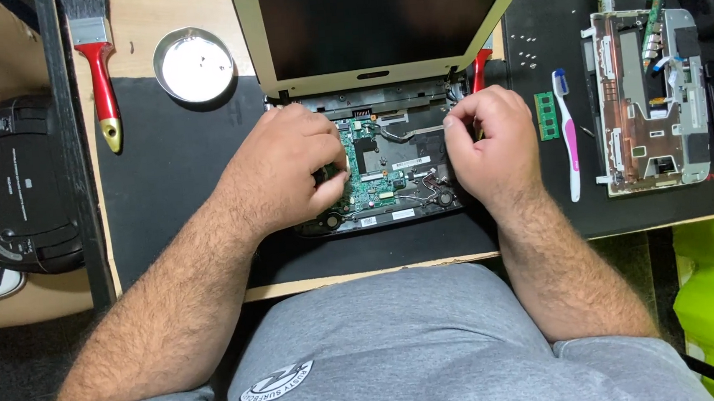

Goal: Connecting internal ribbon cables, cleaning a small circuit board with brushes, and installing components into a laptop chassis.

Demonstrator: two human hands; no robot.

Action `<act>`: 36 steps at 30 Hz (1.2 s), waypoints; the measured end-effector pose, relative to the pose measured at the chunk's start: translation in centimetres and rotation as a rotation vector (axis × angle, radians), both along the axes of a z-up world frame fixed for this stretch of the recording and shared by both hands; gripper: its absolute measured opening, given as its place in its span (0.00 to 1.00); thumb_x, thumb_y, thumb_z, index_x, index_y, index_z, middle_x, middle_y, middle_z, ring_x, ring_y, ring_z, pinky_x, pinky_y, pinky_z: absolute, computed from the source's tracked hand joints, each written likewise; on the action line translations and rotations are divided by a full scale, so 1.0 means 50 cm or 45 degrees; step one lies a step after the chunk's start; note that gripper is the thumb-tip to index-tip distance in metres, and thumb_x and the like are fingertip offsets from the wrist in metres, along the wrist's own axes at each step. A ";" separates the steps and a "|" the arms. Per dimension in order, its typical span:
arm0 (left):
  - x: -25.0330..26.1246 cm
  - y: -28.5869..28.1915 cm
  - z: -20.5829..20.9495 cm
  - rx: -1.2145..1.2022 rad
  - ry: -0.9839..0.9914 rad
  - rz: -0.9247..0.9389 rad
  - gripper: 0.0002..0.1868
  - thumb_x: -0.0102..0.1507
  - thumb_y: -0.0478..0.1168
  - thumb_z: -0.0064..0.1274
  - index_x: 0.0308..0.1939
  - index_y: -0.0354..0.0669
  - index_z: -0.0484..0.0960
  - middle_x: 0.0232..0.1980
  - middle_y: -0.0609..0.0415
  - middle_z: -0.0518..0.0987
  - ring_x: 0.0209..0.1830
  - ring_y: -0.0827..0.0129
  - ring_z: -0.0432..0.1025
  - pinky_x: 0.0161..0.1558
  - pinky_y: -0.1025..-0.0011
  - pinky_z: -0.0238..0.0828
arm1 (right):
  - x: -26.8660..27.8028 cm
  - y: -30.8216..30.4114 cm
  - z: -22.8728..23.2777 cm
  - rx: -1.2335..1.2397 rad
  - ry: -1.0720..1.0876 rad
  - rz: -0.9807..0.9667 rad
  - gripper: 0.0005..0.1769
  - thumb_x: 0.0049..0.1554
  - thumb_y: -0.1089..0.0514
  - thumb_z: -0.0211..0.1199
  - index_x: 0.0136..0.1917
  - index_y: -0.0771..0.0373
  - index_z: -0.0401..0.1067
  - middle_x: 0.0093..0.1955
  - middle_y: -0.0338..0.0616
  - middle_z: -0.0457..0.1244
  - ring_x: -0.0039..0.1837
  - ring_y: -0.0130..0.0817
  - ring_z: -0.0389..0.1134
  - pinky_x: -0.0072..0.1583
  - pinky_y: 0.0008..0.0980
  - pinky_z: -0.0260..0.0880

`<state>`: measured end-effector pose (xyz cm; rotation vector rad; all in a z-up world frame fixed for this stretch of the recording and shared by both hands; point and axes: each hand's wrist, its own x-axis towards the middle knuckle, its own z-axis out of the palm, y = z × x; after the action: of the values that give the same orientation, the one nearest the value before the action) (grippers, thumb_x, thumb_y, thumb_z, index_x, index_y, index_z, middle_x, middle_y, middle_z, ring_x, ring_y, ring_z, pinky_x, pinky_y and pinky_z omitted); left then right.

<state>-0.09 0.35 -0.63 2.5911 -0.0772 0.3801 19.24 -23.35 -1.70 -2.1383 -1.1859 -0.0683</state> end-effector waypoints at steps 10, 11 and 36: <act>0.001 -0.001 0.008 0.019 0.004 -0.001 0.08 0.63 0.47 0.62 0.34 0.52 0.82 0.38 0.59 0.79 0.50 0.63 0.75 0.53 0.59 0.70 | -0.009 0.007 -0.008 0.147 0.187 0.134 0.04 0.56 0.67 0.69 0.44 0.60 0.77 0.43 0.47 0.67 0.48 0.49 0.70 0.54 0.42 0.70; 0.001 0.000 0.006 0.025 0.003 -0.005 0.08 0.63 0.48 0.62 0.35 0.52 0.82 0.39 0.59 0.79 0.50 0.63 0.75 0.53 0.60 0.70 | -0.013 0.010 -0.004 0.148 0.186 0.188 0.03 0.57 0.65 0.69 0.44 0.60 0.77 0.43 0.46 0.67 0.48 0.47 0.69 0.55 0.42 0.69; 0.020 -0.007 0.050 -0.002 0.139 -0.176 0.09 0.62 0.47 0.60 0.37 0.47 0.84 0.40 0.58 0.82 0.42 0.58 0.73 0.48 0.56 0.65 | -0.152 -0.118 0.213 0.566 0.987 1.149 0.14 0.65 0.42 0.60 0.52 0.53 0.71 0.44 0.37 0.66 0.44 0.39 0.67 0.53 0.45 0.69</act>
<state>0.93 0.00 1.87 2.5816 -0.2160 0.1881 11.64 -29.27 8.94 -0.9382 -1.3433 0.7479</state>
